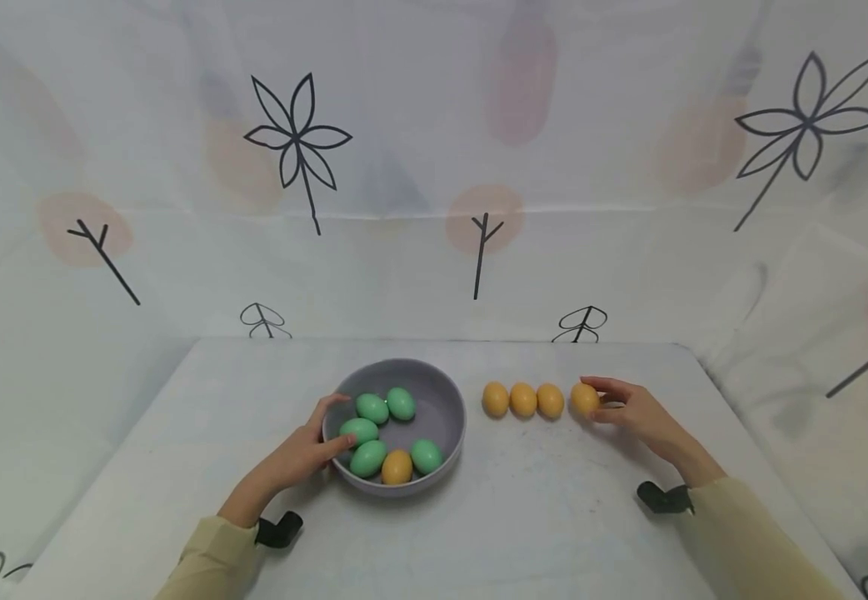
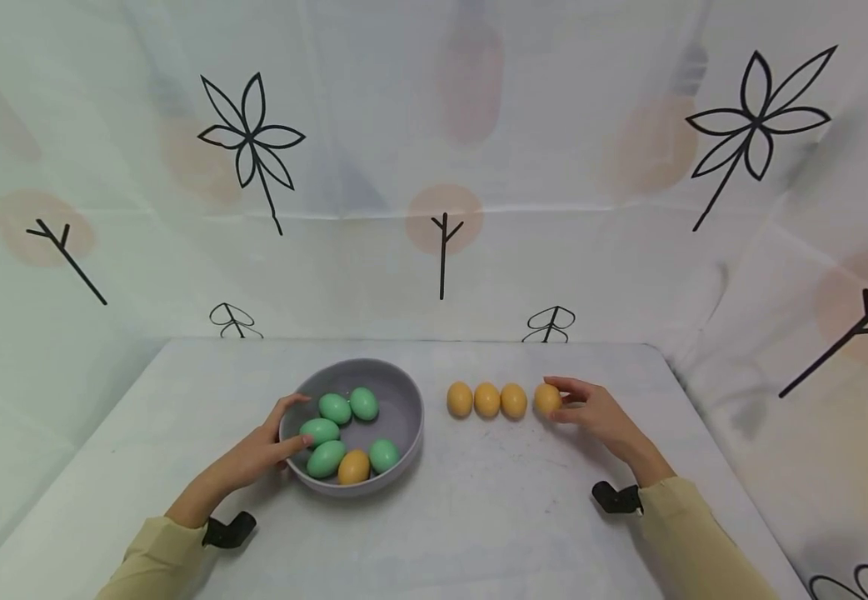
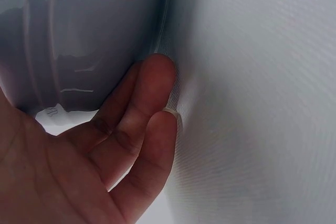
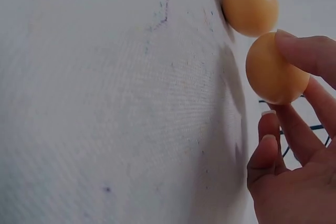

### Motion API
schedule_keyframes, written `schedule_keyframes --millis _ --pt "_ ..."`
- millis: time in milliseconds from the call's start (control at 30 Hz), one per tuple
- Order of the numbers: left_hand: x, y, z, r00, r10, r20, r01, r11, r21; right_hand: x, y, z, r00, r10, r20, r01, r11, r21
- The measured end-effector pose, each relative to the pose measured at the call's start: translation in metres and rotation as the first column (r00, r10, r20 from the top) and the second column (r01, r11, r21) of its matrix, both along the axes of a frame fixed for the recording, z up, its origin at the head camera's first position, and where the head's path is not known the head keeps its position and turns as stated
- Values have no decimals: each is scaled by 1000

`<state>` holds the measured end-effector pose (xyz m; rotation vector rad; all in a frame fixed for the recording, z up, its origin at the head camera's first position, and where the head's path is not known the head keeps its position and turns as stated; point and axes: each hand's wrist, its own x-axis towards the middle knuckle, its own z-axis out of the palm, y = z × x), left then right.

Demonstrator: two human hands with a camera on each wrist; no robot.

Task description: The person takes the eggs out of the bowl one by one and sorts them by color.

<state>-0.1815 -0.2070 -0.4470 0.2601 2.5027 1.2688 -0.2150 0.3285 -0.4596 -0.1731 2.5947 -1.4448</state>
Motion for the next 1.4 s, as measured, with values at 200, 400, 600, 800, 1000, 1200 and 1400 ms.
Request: schedule_keyframes --millis 200,400,600,800,1000,1200,1400 --pt "0 -1 0 1000 3 -7 -3 1000 7 -2 -4 0 1000 3 9 -3 999 53" --pt "0 -2 -5 1000 2 3 -2 1000 16 -2 -4 -2 1000 14 14 -14 999 30" --pt "0 -1 -3 1000 -10 -3 10 1000 18 -2 -4 -2 1000 3 28 -4 999 42" --pt "1 0 -1 1000 -2 3 1 1000 21 -1 -1 1 1000 5 24 -7 998 62" --pt "0 1 -1 1000 -4 -4 4 1000 20 3 8 6 999 37 -37 -36 998 47" --pt "1 1 0 1000 -5 -6 5 1000 22 6 8 17 995 43 -91 -40 999 36" --pt "1 1 1 1000 -4 -8 5 1000 27 10 -9 32 990 13 -137 -14 1000 -13"
